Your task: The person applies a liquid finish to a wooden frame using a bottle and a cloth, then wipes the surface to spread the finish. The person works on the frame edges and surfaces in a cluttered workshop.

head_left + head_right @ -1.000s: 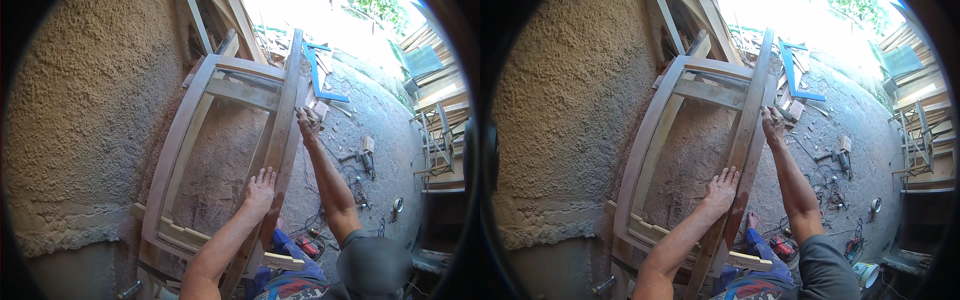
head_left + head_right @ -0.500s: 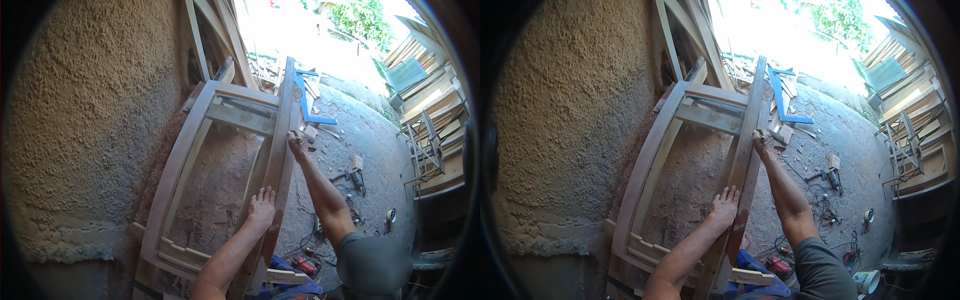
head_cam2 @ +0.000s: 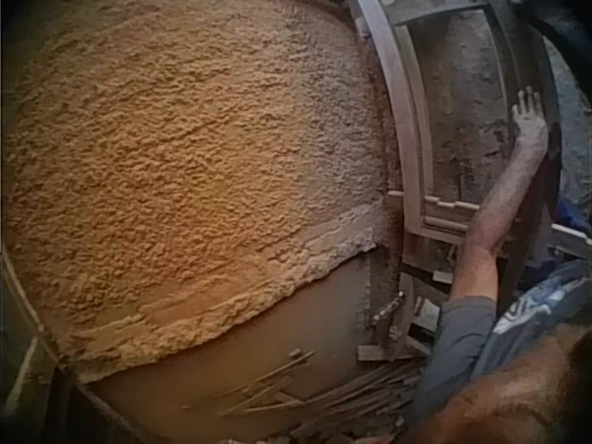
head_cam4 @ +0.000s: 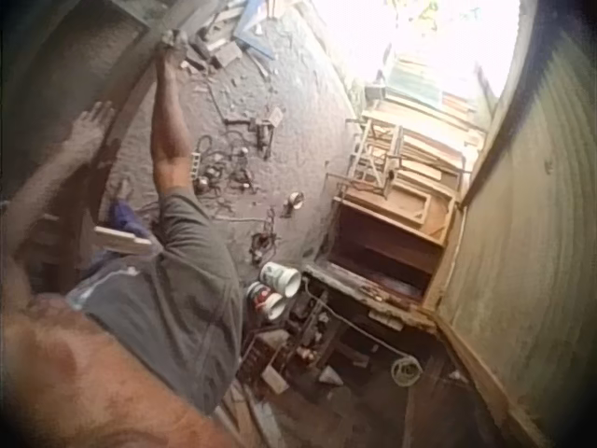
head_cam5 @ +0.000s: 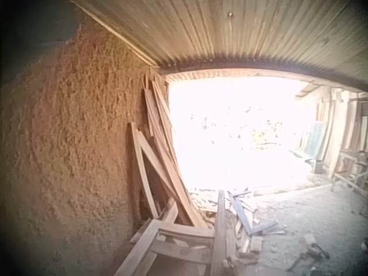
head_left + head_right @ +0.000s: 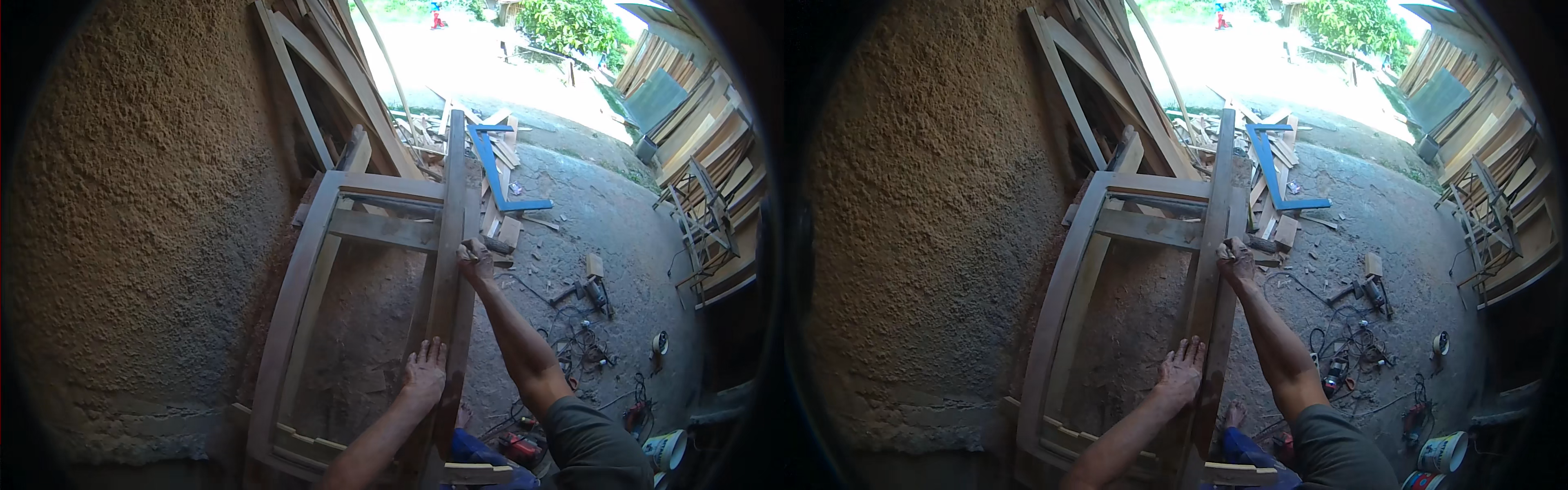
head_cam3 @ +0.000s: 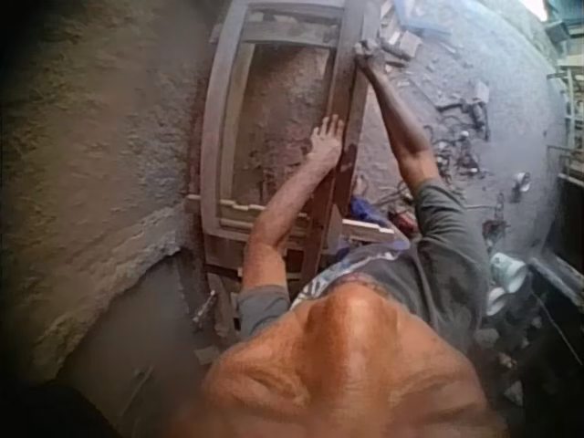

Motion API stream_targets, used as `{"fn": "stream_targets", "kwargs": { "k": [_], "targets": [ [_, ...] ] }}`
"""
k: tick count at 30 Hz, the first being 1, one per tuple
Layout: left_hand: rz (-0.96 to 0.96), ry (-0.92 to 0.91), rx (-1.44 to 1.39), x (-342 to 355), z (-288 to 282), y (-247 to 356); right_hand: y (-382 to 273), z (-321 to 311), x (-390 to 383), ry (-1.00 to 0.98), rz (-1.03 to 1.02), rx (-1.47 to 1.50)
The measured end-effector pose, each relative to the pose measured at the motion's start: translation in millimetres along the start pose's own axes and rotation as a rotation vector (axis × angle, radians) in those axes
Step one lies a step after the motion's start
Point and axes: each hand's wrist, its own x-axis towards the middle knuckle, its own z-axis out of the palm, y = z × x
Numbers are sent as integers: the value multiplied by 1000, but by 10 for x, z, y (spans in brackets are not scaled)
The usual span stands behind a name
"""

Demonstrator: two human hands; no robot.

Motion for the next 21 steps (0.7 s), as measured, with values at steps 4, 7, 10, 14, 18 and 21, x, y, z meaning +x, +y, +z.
{"fn": "stream_targets", "kwargs": {
  "k": [4, 7, 10, 14, 18, 21],
  "targets": [
    [9, 6, 47, 30, 33, 25, 48, 19, 86, 35, -33, -74],
    [10, 38, 25, 16, 55, 25, 126, 80, 294, 33, -82, -70],
    [18, 31, 44, 7, 41, 40, 283, 129, 620, 85, -170, -106],
    [15, 21, 27, -46, -33, 17, 254, 131, 1100, -3, -27, -120],
    [21, 51, 56, -44, 19, 17, 311, 155, 1210, -6, 9, -107],
    [26, 58, 49, -34, 19, 16, 417, 210, 1079, 19, -42, -58]
  ]
}}
